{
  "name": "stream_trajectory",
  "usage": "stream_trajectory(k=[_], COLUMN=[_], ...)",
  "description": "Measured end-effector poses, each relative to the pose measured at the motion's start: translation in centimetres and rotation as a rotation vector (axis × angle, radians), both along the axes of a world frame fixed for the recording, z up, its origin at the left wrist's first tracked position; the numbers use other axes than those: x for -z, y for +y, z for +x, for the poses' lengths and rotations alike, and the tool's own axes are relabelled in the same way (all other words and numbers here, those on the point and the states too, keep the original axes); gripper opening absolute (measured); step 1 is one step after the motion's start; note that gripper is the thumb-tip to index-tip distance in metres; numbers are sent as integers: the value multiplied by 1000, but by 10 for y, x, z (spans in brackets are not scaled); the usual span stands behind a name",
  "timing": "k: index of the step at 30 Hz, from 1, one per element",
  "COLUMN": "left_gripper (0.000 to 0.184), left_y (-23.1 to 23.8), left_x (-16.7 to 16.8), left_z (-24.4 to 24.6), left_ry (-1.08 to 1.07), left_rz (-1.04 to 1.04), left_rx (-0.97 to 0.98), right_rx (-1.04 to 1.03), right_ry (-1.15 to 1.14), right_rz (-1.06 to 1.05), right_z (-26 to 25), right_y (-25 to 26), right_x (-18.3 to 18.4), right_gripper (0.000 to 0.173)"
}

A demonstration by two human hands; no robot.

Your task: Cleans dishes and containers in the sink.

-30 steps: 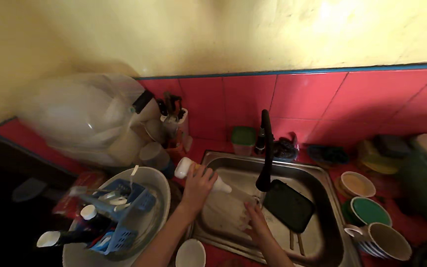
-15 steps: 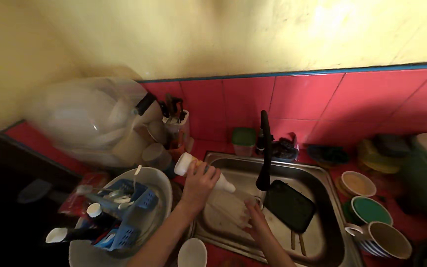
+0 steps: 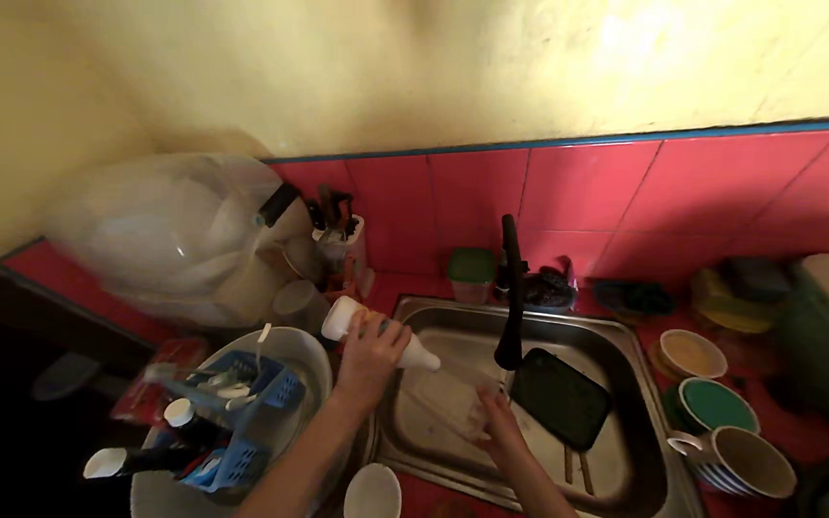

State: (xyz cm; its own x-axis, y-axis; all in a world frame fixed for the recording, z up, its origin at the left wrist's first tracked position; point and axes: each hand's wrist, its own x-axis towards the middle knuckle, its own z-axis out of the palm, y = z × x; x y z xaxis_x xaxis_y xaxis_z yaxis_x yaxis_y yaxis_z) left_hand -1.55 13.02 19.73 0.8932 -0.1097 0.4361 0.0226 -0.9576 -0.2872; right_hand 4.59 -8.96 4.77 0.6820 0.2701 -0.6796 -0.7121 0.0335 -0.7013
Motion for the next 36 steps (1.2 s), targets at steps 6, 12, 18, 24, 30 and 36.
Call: stream_trajectory(k=[6, 12, 18, 24, 30, 36], left_gripper=[51, 51, 64, 69, 82, 85], left_y=[-1, -1, 3, 12, 43, 63], left_x=[1, 9, 18, 20, 59, 100], left_z=[-1, 2, 11, 26, 34, 46], left_ry=[-20, 4, 98, 17, -358, -593], left_rz=[-3, -127, -449, -1030, -1508, -1561], left_rx=[12, -54, -225, -427, -619, -730], right_rx=[18, 8, -36, -1, -13, 37], right_ry=[5, -11, -34, -31, -79, -92], right_rz=[15, -9, -18, -24, -70, -92], right_z=[3, 7, 8, 16, 21, 25], right_y=[-2, -4, -9, -23, -41, -59], right_x=[1, 4, 6, 9, 21, 36], right_gripper=[79, 75, 74, 67, 61, 60])
